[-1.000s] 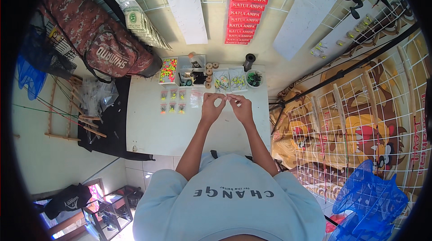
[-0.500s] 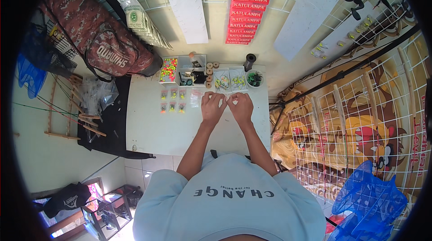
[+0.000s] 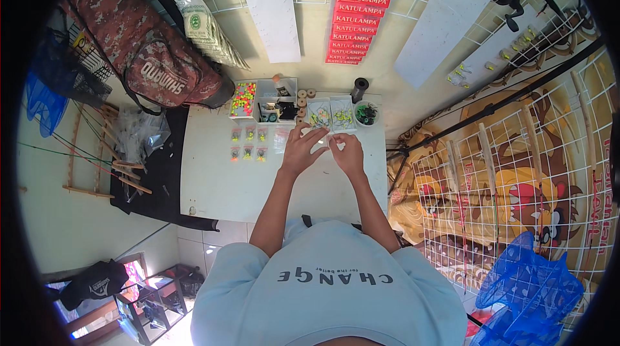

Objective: Organizing packaged fishing lures on a table and hanging them on a display rack.

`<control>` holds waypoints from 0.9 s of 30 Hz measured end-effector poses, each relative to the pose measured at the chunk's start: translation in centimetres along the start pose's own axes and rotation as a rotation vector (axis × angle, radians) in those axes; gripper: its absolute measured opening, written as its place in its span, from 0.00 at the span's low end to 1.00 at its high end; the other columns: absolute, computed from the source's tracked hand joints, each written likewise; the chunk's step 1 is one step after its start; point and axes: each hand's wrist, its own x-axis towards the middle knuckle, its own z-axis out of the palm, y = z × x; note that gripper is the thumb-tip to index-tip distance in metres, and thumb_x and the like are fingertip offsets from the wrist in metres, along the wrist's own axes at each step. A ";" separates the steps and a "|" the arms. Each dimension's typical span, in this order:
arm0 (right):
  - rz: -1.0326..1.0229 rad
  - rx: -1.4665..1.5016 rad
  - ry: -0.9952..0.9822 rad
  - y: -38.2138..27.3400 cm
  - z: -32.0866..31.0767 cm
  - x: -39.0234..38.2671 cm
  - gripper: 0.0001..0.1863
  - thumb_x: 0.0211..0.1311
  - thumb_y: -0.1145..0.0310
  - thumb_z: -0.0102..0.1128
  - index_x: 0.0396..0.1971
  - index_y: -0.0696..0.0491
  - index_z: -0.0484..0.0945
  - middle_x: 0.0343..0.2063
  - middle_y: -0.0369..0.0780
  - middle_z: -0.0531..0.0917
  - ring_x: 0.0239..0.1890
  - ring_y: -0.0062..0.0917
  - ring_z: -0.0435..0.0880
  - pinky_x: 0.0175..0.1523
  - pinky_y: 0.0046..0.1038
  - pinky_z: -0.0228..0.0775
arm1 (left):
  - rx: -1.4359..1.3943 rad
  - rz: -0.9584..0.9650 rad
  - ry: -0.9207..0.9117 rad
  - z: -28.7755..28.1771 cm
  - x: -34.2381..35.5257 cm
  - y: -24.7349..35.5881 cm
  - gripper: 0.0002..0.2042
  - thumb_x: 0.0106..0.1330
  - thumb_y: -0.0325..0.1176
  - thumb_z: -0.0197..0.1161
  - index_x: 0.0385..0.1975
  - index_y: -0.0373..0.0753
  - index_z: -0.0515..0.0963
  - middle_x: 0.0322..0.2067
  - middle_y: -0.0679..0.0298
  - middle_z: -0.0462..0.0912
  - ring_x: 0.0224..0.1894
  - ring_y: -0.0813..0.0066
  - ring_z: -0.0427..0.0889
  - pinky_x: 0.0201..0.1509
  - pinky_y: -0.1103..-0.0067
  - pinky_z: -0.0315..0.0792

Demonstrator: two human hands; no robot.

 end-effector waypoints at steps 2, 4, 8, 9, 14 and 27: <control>0.007 0.001 -0.002 -0.2 0.0 0.1 0.09 0.54 0.64 0.62 0.28 0.54 0.83 0.25 0.40 0.83 0.33 0.30 0.80 0.40 0.30 0.71 | 0.009 0.008 0.005 0.1 0.0 -0.1 0.24 0.49 0.35 0.71 0.50 0.50 0.76 0.48 0.75 0.79 0.53 0.63 0.69 0.48 0.72 0.69; 0.014 0.002 -0.003 -0.3 0.0 0.1 0.08 0.54 0.65 0.62 0.28 0.54 0.82 0.25 0.40 0.83 0.33 0.30 0.80 0.40 0.30 0.71 | 0.013 0.028 0.027 0.3 0.0 -0.3 0.23 0.50 0.37 0.69 0.49 0.50 0.76 0.49 0.77 0.78 0.52 0.66 0.68 0.48 0.72 0.68; 0.000 0.041 -0.042 0.1 -0.2 0.4 0.07 0.52 0.67 0.63 0.27 0.55 0.82 0.26 0.41 0.83 0.34 0.29 0.80 0.41 0.30 0.71 | -0.002 0.036 0.021 0.5 -0.1 -0.4 0.23 0.49 0.36 0.70 0.49 0.50 0.77 0.48 0.74 0.79 0.53 0.63 0.69 0.48 0.72 0.69; 0.011 0.083 -0.075 0.1 -0.3 0.5 0.07 0.52 0.68 0.64 0.27 0.55 0.81 0.27 0.41 0.83 0.35 0.29 0.81 0.42 0.30 0.71 | 0.004 0.047 0.013 0.5 -0.2 -0.5 0.23 0.50 0.36 0.70 0.49 0.49 0.77 0.49 0.74 0.79 0.53 0.63 0.69 0.48 0.72 0.69; 0.016 0.149 -0.081 0.2 0.1 0.8 0.07 0.51 0.71 0.63 0.30 0.57 0.82 0.27 0.42 0.83 0.33 0.28 0.81 0.39 0.28 0.72 | 0.010 0.057 0.016 0.8 -0.6 -0.7 0.23 0.50 0.35 0.70 0.49 0.49 0.77 0.49 0.73 0.79 0.54 0.63 0.69 0.48 0.72 0.69; 0.032 0.227 0.026 0.6 0.8 0.9 0.06 0.53 0.73 0.61 0.30 0.58 0.83 0.28 0.45 0.83 0.32 0.29 0.82 0.41 0.28 0.73 | -0.198 -0.235 0.134 1.4 -0.6 1.5 0.21 0.58 0.37 0.65 0.53 0.46 0.72 0.53 0.68 0.74 0.59 0.58 0.61 0.59 0.69 0.62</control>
